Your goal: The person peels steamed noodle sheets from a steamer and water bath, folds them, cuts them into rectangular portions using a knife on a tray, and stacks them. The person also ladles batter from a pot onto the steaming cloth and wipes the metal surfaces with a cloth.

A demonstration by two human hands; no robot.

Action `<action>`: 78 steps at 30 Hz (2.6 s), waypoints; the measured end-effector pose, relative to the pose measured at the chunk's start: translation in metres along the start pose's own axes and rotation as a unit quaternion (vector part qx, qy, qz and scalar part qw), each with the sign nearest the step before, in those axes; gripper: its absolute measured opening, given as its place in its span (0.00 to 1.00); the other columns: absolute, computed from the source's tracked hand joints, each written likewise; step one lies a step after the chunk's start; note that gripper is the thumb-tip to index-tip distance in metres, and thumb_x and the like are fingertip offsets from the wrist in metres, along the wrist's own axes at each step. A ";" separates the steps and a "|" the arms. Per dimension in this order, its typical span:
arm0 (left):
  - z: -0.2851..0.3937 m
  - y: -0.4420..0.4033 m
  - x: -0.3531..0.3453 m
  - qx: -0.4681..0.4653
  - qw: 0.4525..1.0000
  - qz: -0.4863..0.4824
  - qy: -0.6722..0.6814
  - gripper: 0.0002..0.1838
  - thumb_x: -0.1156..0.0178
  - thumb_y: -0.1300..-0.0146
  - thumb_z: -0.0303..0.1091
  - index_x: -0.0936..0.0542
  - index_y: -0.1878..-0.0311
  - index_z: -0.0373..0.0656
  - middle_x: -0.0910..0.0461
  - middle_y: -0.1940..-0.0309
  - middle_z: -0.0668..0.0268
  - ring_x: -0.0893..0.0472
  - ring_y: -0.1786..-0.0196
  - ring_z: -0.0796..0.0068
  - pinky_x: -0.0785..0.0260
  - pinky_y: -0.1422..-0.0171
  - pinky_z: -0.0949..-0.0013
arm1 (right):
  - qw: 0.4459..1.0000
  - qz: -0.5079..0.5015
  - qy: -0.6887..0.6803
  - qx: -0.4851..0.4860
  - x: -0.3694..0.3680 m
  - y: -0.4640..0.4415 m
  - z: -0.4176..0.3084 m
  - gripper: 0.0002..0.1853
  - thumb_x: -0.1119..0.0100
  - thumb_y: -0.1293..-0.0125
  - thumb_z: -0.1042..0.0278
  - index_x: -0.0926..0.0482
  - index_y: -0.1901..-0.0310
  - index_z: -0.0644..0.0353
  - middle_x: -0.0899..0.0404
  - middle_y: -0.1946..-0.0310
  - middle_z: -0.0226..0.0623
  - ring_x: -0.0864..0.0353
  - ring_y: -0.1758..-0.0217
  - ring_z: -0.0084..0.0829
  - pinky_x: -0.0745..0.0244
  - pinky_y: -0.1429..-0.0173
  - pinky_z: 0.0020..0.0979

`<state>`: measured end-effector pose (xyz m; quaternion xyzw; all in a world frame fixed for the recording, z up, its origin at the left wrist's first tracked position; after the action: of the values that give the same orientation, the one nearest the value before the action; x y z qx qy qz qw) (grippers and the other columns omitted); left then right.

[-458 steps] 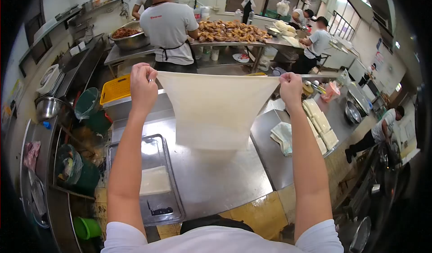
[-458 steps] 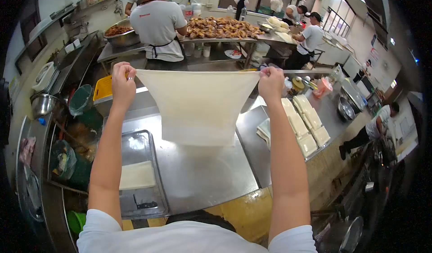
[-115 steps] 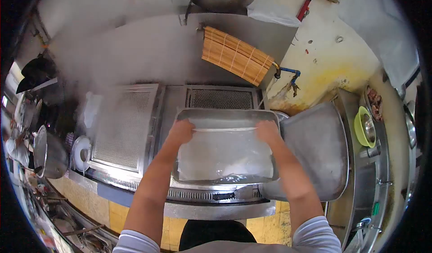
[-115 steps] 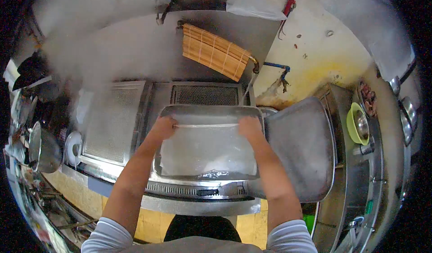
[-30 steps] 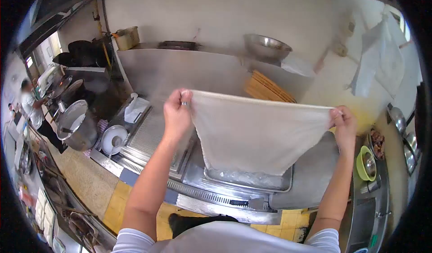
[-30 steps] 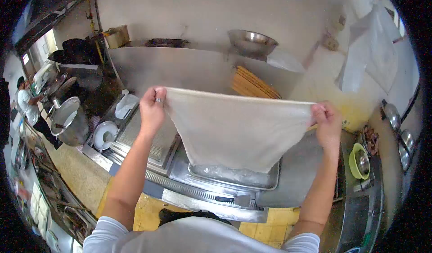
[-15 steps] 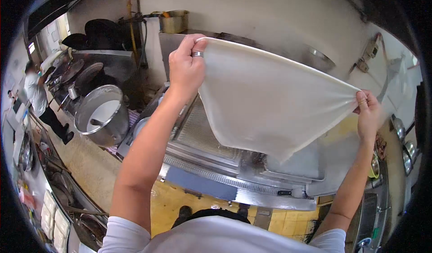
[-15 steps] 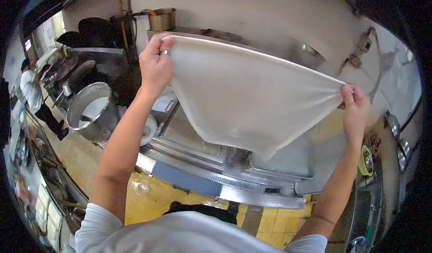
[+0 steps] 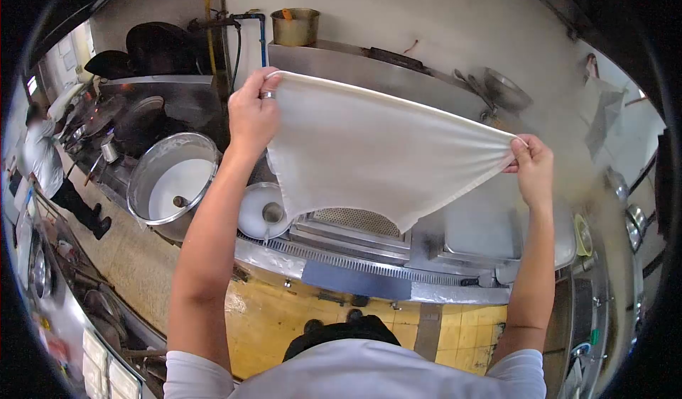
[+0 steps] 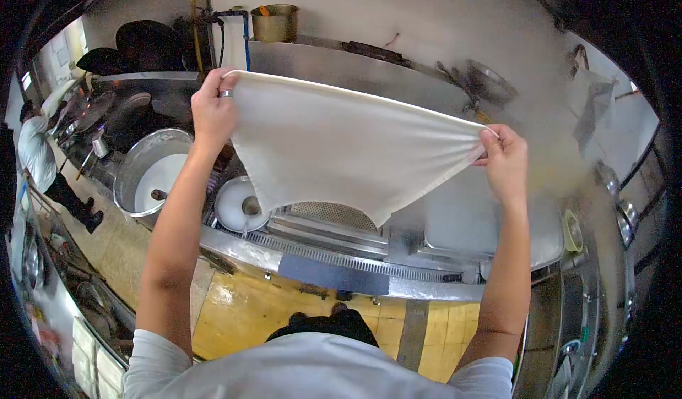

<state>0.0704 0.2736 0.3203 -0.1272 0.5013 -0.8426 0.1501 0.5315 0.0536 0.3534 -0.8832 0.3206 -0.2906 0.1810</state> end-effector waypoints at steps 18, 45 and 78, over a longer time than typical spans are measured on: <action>-0.177 0.271 -0.075 0.242 0.917 -0.293 -0.119 0.12 0.37 0.38 0.22 0.14 0.51 0.42 0.13 0.57 0.48 0.12 0.55 0.48 0.21 0.53 0.52 | 0.964 -0.087 0.112 -0.226 -0.128 0.153 0.325 0.09 0.36 0.28 0.67 0.13 0.57 0.64 0.12 0.64 0.41 0.13 0.59 0.31 0.20 0.52 0.35; -0.387 0.284 -0.309 0.228 0.915 -0.221 -0.250 0.03 0.25 0.50 0.35 0.09 0.70 0.54 0.18 0.56 0.70 0.20 0.47 0.61 0.33 0.40 0.52 | 0.868 -0.017 0.493 0.052 -0.279 -0.037 0.551 0.13 0.33 0.40 0.56 0.11 0.59 0.54 0.12 0.65 0.45 0.11 0.62 0.49 0.16 0.57 0.44; -0.432 0.249 -0.350 0.238 0.930 -0.259 -0.104 0.15 0.33 0.41 0.31 0.12 0.50 0.47 0.18 0.48 0.58 0.21 0.40 0.53 0.35 0.32 0.46 | 0.870 -0.213 0.073 -0.438 -0.400 -0.048 0.485 0.44 0.37 0.33 0.69 0.48 0.19 0.68 0.21 0.75 0.38 0.26 0.80 0.25 0.30 0.80 0.31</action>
<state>0.2668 0.6423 -0.1229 -0.3006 0.2171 -0.9287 0.0037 0.6085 0.4224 -0.1523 -0.8951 0.2311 -0.2157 -0.3144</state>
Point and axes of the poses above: each hand's wrist, its own y-axis away from the middle knuckle, its own x-axis out of the back of the hand, z = x × y, the point moved 8 cm from there along -y, towards the middle knuckle
